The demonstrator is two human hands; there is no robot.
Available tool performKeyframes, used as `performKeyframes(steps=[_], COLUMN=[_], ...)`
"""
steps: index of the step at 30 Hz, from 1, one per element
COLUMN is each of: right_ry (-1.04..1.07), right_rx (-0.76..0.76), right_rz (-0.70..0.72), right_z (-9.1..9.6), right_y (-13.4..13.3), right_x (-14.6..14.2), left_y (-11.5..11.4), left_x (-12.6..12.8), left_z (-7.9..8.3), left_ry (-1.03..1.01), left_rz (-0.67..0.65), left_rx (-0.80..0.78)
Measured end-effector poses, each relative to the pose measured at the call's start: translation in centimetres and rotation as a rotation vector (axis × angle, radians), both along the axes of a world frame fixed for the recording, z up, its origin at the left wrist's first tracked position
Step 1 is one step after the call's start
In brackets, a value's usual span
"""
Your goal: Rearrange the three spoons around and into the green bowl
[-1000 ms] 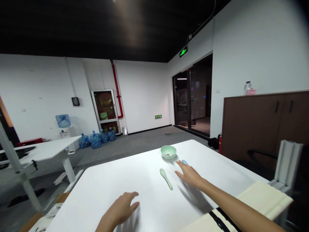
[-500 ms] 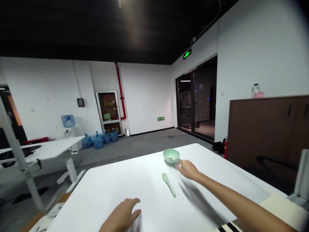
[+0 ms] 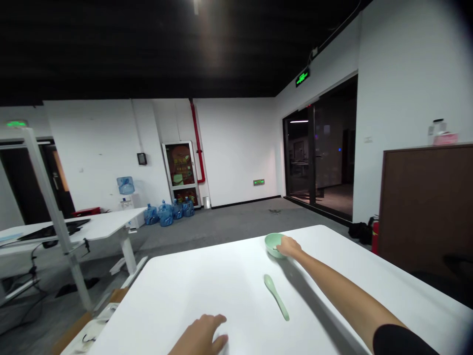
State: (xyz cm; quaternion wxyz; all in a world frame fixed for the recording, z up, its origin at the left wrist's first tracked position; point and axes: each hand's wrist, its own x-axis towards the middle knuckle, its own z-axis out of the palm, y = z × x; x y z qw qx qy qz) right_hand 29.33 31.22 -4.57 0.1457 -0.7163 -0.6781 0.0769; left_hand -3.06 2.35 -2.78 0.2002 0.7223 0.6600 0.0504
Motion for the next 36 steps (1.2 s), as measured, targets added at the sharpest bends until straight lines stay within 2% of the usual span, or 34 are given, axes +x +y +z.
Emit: performKeyframes(steps=[5, 9, 12, 15, 19, 23, 26, 31, 36], right_ry=[-0.012, 0.012, 0.007, 0.016, 0.025, -0.012, -0.060, -0.080, -0.077], right_rx=[-0.044, -0.015, 0.011, 0.050, 0.039, -0.045, -0.106, -0.162, -0.174], right_rz=[0.010, 0.018, 0.036, 0.089, 0.122, 0.051, -0.003, -0.050, -0.077], right_z=[-1.1, 0.1, 1.9, 3.6, 4.2, 2.8, 1.1, -1.7, -3.4], right_y=[0.7, -0.1, -1.6, -3.9, -7.6, -10.4, -11.5, -11.8, -11.5], right_x=[0.0, 0.0, 1.2, 3.7, 7.5, 10.4, 11.9, 13.3, 13.8], left_y=[0.5, 0.5, 0.3, 0.1, -0.1, -0.3, -0.4, -0.5, -0.5], left_x=[-0.3, -0.1, 0.3, 0.5, 0.5, 0.4, 0.4, 0.3, 0.6], left_z=[-0.6, -0.2, 0.4, 0.9, 0.9, 0.7, 0.7, 0.8, 0.9], left_ry=[0.005, 0.004, 0.019, 0.032, 0.031, 0.023, 0.007, 0.012, 0.011], left_rz=[-0.002, 0.001, 0.003, -0.009, -0.030, -0.049, -0.048, -0.041, -0.039], left_rx=[0.014, -0.006, -0.017, -0.025, -0.038, -0.036, -0.024, -0.017, -0.013])
